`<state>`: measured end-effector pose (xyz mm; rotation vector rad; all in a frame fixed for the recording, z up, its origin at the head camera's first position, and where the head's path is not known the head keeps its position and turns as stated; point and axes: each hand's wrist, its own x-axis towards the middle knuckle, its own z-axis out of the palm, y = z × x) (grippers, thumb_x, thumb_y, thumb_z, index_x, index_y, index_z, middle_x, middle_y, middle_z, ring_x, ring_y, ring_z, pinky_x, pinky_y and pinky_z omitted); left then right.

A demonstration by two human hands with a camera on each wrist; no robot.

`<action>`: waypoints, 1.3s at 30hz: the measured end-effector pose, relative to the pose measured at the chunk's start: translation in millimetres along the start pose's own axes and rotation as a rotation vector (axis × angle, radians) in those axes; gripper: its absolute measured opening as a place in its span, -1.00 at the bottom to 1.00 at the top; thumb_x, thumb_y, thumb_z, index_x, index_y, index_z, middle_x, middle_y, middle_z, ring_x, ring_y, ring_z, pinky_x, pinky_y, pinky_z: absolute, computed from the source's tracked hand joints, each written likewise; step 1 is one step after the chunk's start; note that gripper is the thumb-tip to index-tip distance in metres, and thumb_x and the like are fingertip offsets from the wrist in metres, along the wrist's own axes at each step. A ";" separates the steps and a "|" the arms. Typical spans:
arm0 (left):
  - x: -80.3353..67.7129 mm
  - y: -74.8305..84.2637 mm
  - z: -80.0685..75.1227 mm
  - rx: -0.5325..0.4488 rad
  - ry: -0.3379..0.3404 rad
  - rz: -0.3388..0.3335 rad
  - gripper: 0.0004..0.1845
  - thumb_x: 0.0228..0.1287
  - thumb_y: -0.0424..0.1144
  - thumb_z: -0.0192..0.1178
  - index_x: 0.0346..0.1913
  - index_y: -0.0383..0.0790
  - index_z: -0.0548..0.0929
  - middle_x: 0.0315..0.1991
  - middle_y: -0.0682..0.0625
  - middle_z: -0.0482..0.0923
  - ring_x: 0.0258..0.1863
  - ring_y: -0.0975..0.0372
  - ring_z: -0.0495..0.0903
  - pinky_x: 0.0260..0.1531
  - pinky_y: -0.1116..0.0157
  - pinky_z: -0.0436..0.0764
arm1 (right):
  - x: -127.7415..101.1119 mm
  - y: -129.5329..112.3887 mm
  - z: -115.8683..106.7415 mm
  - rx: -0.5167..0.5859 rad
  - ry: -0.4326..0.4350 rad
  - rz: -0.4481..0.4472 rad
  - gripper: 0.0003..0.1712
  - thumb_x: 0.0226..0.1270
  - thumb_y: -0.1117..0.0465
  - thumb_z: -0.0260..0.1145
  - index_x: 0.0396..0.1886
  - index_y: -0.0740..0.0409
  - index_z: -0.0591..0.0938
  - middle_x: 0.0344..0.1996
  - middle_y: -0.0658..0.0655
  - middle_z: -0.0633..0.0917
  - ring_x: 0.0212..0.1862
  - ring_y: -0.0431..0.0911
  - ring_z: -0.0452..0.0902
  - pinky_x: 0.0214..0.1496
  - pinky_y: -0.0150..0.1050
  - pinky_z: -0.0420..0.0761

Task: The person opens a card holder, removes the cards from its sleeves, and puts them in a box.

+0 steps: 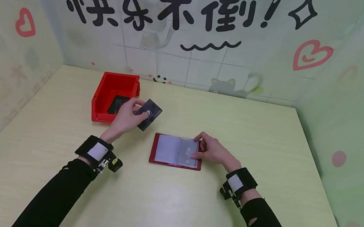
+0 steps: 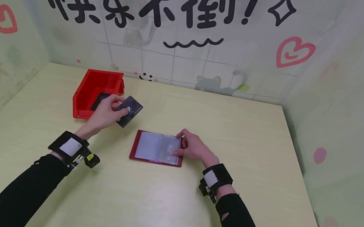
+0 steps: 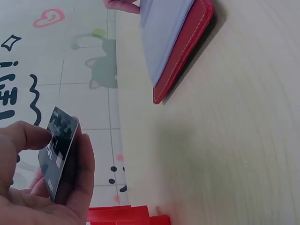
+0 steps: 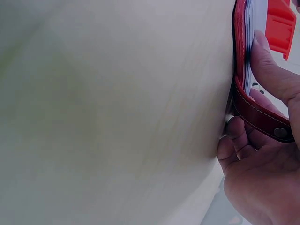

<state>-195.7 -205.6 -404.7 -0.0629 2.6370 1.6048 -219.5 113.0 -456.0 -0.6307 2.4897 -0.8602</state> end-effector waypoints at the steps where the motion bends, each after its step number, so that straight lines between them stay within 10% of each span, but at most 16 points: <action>1: 0.1 0.4 -3.4 0.005 0.016 0.000 -0.50 0.45 -0.23 0.10 0.36 -0.32 0.32 0.24 -0.35 0.56 0.04 -0.10 0.65 -0.02 0.17 0.70 | -0.1 0.2 -0.1 0.001 0.001 -0.003 -0.38 0.21 0.10 0.52 0.18 0.15 0.45 -0.37 0.09 0.42 -0.21 -0.06 0.39 -0.19 -0.26 0.35; 19: 5.4 -6.1 -57.8 0.040 0.339 -0.082 -0.37 0.47 -0.37 -0.04 0.54 -0.23 0.09 0.29 -0.40 0.39 0.21 -0.16 0.44 0.27 -0.11 0.51 | -0.4 2.2 0.4 0.009 0.012 -0.032 -0.37 0.20 0.11 0.53 0.18 0.17 0.46 -0.38 0.09 0.42 -0.23 -0.07 0.38 -0.20 -0.27 0.34; 39: 33.3 -24.0 -48.8 0.310 0.061 -0.243 -0.50 0.39 -0.34 -0.15 0.29 -0.57 0.38 0.27 -0.47 0.44 0.11 -0.20 0.49 0.21 -0.10 0.54 | -4.6 -1.7 -0.9 0.012 0.011 -0.013 -0.37 0.20 0.10 0.52 0.18 0.17 0.46 -0.38 0.09 0.42 -0.23 -0.07 0.38 -0.21 -0.27 0.35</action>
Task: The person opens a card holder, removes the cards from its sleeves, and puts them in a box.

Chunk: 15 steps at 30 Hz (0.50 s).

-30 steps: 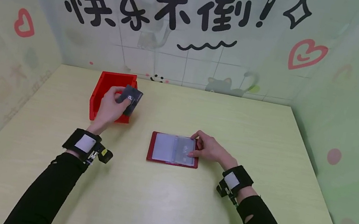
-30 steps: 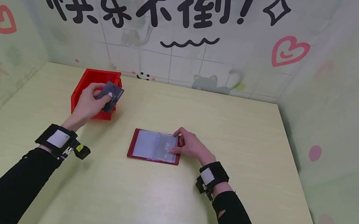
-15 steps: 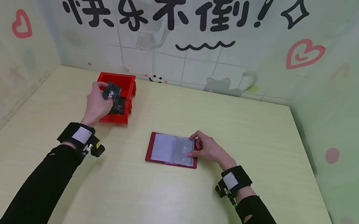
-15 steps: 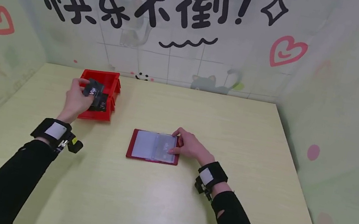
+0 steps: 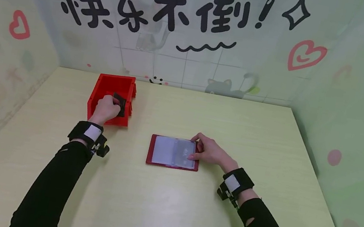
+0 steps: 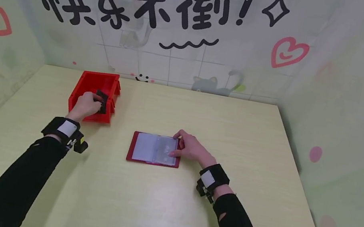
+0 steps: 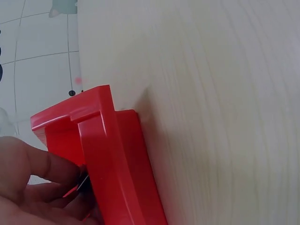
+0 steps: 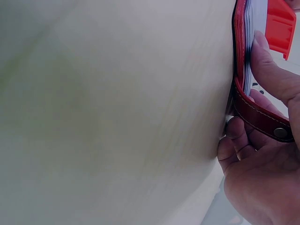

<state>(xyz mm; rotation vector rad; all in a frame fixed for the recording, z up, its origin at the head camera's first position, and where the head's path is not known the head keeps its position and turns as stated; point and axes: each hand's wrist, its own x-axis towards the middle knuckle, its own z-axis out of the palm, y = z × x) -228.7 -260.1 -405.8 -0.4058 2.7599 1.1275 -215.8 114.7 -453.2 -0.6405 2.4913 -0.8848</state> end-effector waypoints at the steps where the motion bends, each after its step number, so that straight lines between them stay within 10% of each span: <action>1: 0.9 -0.8 0.7 0.017 -0.007 -0.002 -0.52 0.39 -0.34 -0.14 0.26 -0.57 0.41 0.23 -0.47 0.47 0.07 -0.18 0.50 0.18 -0.08 0.56 | 0.0 -0.3 0.1 0.002 0.000 -0.002 -0.37 0.20 0.10 0.53 0.18 0.17 0.46 -0.38 0.09 0.42 -0.23 -0.07 0.38 -0.21 -0.27 0.35; 8: 1.5 -0.9 6.5 0.150 -0.060 -0.006 -0.82 0.40 -0.29 -0.13 -0.20 -0.38 0.39 -0.26 -0.26 0.43 -0.23 -0.02 0.43 -0.23 0.17 0.42 | 0.5 0.1 0.7 0.003 0.000 0.000 -0.38 0.20 0.11 0.52 0.18 0.17 0.46 -0.37 0.10 0.42 -0.23 -0.07 0.38 -0.20 -0.27 0.35; 15: -2.0 2.9 8.9 0.214 -0.118 -0.025 -0.70 0.43 -0.24 -0.20 -0.05 -0.45 0.41 -0.09 -0.32 0.34 -0.08 -0.10 0.34 -0.08 0.05 0.39 | 1.4 2.3 1.2 -0.004 0.000 -0.006 -0.38 0.21 0.10 0.52 0.18 0.17 0.46 -0.37 0.09 0.42 -0.22 -0.07 0.38 -0.21 -0.28 0.34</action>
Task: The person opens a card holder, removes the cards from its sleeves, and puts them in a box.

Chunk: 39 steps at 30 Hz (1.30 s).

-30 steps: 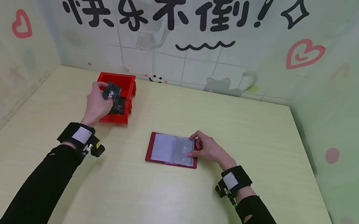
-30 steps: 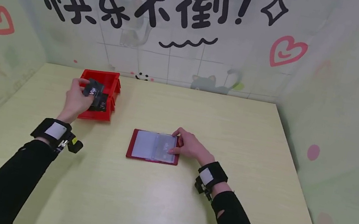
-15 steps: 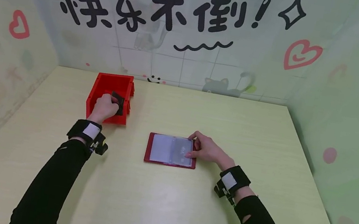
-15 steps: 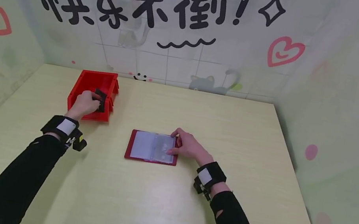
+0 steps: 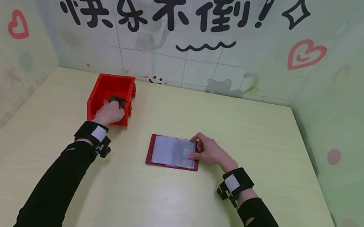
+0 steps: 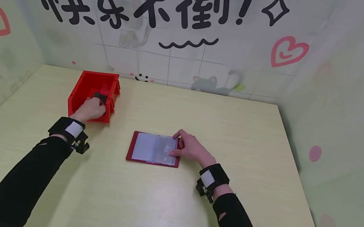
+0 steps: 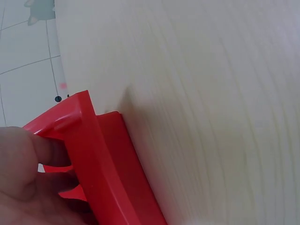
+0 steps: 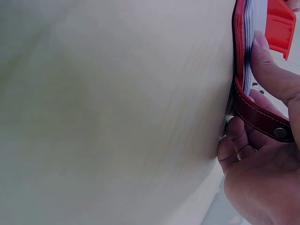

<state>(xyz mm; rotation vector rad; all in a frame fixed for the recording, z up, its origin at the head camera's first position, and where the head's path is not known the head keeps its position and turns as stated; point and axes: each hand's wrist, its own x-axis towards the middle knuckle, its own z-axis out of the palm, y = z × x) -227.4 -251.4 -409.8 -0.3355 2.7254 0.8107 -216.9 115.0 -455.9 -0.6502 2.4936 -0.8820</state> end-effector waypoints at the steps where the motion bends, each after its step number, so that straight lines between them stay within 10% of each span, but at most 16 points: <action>1: -0.6 0.3 0.1 0.007 -0.006 0.001 -0.68 0.43 -0.25 -0.20 -0.04 -0.46 0.42 -0.09 -0.33 0.33 -0.08 -0.11 0.34 -0.08 0.04 0.39 | -0.1 0.0 -0.2 0.002 -0.001 -0.001 -0.38 0.21 0.10 0.52 0.18 0.17 0.46 -0.37 0.09 0.42 -0.22 -0.07 0.38 -0.21 -0.28 0.34; 10: -1.5 -3.6 4.6 -0.004 0.053 0.022 -0.75 0.37 -0.31 -0.14 -0.09 -0.45 0.42 -0.14 -0.30 0.38 -0.09 -0.11 0.38 -0.07 0.04 0.41 | 0.0 -1.8 0.2 0.007 0.000 0.003 -0.38 0.20 0.11 0.52 0.18 0.17 0.46 -0.37 0.10 0.42 -0.22 -0.07 0.38 -0.20 -0.27 0.35; 17: -5.8 3.2 24.3 -0.168 0.605 0.228 -0.64 0.35 -0.42 0.04 0.18 -0.43 0.42 0.20 -0.37 0.38 0.18 -0.19 0.36 0.24 -0.12 0.43 | -0.1 -3.2 0.5 0.008 -0.002 0.002 -0.37 0.20 0.11 0.52 0.18 0.18 0.46 -0.37 0.10 0.42 -0.22 -0.07 0.39 -0.20 -0.27 0.35; 20: -10.3 14.6 33.7 -0.211 0.697 0.365 -0.68 0.35 -0.43 0.08 0.13 -0.37 0.44 0.13 -0.31 0.41 0.15 -0.12 0.36 0.13 -0.03 0.47 | -0.6 -3.2 -0.3 0.005 -0.002 0.005 -0.37 0.21 0.10 0.52 0.19 0.18 0.46 -0.37 0.10 0.42 -0.22 -0.07 0.39 -0.20 -0.27 0.35; 24: -22.0 35.4 48.8 -0.231 0.570 0.488 -0.71 0.41 -0.40 0.04 0.14 -0.34 0.46 0.02 -0.26 0.44 0.06 -0.07 0.39 0.03 0.06 0.45 | -0.1 -1.9 -0.5 -0.003 -0.003 0.006 -0.37 0.22 0.10 0.51 0.19 0.18 0.45 -0.38 0.10 0.42 -0.22 -0.08 0.39 -0.21 -0.28 0.34; 33: -36.5 68.0 77.3 -0.143 -0.069 0.525 -0.53 0.36 -0.21 0.26 0.24 -0.35 0.49 -0.11 -0.20 0.49 -0.22 0.09 0.47 -0.28 0.31 0.47 | 0.8 -2.0 -0.7 -0.005 -0.006 0.019 -0.37 0.22 0.08 0.51 0.20 0.16 0.44 -0.36 0.09 0.41 -0.21 -0.07 0.39 -0.19 -0.27 0.34; 39: -33.5 73.2 93.3 -0.102 -0.233 0.550 -0.46 0.32 -0.18 0.32 0.29 -0.30 0.47 -0.18 -0.13 0.49 -0.29 0.16 0.46 -0.31 0.36 0.44 | 0.1 -2.5 -0.8 0.006 -0.003 0.017 -0.37 0.21 0.09 0.52 0.17 0.18 0.45 -0.37 0.09 0.41 -0.23 -0.07 0.38 -0.19 -0.27 0.34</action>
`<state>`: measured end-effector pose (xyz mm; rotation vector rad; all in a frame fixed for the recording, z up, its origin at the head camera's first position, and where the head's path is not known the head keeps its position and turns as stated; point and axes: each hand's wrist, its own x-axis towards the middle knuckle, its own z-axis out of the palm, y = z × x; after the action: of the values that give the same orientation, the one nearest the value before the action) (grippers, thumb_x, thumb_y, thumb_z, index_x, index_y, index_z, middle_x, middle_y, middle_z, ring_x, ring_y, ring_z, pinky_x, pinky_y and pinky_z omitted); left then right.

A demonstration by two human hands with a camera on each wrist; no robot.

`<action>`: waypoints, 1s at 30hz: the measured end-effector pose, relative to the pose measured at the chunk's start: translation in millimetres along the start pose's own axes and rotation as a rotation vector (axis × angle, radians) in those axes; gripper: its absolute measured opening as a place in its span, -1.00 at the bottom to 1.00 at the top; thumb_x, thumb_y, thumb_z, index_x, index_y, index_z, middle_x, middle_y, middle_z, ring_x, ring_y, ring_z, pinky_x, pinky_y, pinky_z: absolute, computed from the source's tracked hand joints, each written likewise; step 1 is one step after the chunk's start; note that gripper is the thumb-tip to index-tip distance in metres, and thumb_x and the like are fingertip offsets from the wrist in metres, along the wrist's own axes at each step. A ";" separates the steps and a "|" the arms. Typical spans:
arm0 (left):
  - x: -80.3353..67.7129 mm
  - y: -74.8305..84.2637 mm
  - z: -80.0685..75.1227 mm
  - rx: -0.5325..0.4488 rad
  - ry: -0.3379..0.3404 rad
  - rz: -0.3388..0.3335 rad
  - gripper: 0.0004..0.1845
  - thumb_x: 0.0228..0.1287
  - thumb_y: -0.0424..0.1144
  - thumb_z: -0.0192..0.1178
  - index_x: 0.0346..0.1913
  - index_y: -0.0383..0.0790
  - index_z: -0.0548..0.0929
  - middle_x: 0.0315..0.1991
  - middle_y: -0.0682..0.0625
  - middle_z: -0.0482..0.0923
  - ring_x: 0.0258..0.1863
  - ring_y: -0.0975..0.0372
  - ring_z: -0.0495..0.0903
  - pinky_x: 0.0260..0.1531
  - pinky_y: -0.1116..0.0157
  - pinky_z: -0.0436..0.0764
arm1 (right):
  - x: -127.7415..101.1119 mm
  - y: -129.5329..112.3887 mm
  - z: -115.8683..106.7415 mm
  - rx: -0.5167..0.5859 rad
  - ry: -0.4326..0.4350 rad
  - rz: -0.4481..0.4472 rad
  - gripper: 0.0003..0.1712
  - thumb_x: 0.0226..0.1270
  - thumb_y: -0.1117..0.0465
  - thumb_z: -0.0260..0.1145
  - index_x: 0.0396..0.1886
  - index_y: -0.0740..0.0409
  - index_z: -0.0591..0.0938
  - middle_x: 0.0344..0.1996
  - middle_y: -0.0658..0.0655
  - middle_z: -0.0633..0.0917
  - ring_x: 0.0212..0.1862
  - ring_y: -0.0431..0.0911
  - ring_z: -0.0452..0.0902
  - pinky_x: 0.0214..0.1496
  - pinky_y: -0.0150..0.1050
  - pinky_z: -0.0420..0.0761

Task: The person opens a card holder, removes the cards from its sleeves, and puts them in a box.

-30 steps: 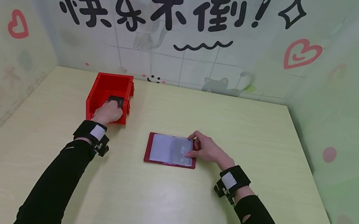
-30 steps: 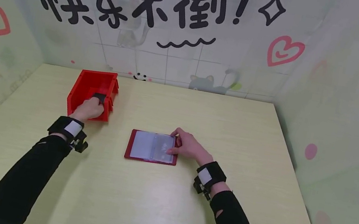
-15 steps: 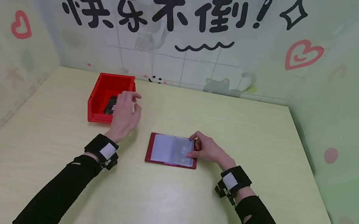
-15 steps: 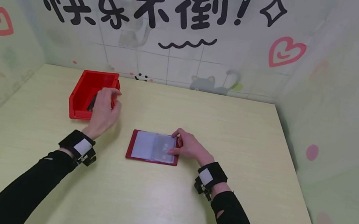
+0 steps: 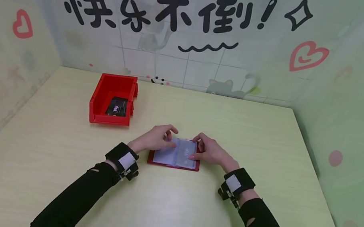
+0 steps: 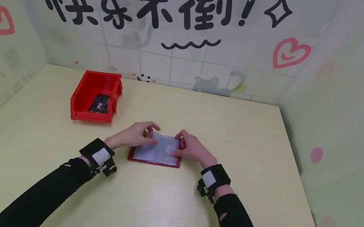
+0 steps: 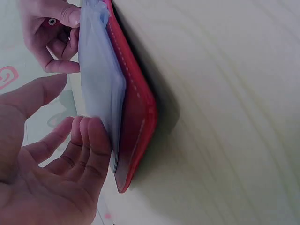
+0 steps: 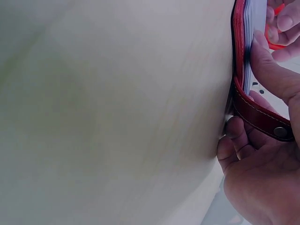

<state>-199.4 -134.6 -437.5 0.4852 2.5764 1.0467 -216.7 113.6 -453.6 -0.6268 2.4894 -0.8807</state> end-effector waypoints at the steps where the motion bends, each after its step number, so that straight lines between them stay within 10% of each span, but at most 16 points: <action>1: 1.2 0.0 2.4 0.008 -0.012 0.004 -0.44 0.31 -0.17 0.33 0.31 -0.29 0.46 -0.17 -0.13 0.49 -0.27 0.16 0.46 -0.29 0.36 0.43 | 0.0 0.1 0.0 0.001 0.001 -0.001 -0.37 0.21 0.09 0.52 0.17 0.18 0.45 -0.37 0.09 0.41 -0.23 -0.07 0.38 -0.20 -0.27 0.34; 15: 1.9 11.5 14.4 0.163 -0.070 -0.030 -0.29 0.24 0.12 0.32 0.41 -0.03 0.45 0.09 -0.16 0.47 0.05 0.07 0.48 -0.09 0.11 0.50 | -1.5 -1.7 -0.2 0.004 0.002 -0.001 -0.38 0.22 0.08 0.51 0.16 0.18 0.44 -0.37 0.09 0.42 -0.25 -0.07 0.37 -0.22 -0.27 0.36; 30: 4.8 4.9 13.7 -0.016 -0.037 -0.049 -0.48 0.40 0.12 0.16 0.25 -0.13 0.48 -0.03 -0.13 0.48 -0.09 0.11 0.47 -0.14 0.23 0.41 | 0.2 6.2 -1.7 0.009 -0.004 -0.053 -0.62 0.45 0.24 0.26 0.16 0.26 0.44 -0.40 0.08 0.47 -0.36 -0.12 0.40 -0.25 -0.33 0.41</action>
<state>-197.1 -121.0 -444.1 0.4316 2.5329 1.0313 -219.4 118.7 -456.6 -0.6933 2.4745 -0.9081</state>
